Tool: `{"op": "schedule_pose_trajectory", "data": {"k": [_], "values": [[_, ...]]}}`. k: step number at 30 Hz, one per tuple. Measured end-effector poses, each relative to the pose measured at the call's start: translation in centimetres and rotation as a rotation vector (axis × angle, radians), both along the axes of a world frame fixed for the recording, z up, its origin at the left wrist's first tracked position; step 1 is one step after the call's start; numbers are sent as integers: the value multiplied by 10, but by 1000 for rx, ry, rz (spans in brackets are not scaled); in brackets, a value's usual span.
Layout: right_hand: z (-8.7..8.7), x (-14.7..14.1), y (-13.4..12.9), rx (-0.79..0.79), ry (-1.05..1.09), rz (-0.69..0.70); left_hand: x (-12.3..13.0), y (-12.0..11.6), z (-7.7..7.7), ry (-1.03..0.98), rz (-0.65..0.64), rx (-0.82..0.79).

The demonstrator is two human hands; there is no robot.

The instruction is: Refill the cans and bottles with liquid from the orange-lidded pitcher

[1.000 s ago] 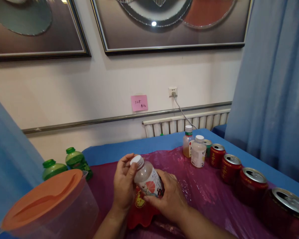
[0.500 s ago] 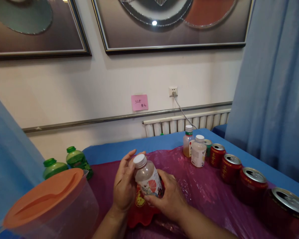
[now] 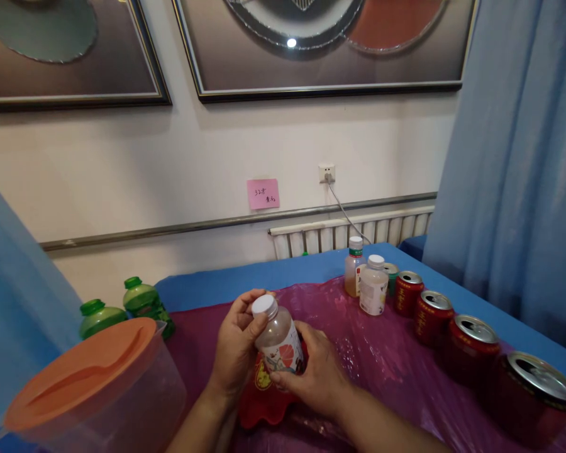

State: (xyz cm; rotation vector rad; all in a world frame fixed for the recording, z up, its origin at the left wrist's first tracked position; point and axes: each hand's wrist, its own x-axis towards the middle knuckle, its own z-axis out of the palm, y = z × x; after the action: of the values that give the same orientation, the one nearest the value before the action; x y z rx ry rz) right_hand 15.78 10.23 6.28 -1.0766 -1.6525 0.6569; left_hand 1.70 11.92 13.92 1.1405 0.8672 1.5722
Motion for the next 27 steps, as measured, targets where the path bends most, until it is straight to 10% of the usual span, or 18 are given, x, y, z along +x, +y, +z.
{"op": "schedule_pose_trajectory", "data": {"k": [8,18,27], "values": [[-6,7,15,-1,219,-145,9,-22,-5,343,221,74],[0,15,17,-8,455,-210,4,-92,-148,1413,-378,634],[7,20,28,-84,558,-236,6,-89,-156,1464,-344,707]]}}
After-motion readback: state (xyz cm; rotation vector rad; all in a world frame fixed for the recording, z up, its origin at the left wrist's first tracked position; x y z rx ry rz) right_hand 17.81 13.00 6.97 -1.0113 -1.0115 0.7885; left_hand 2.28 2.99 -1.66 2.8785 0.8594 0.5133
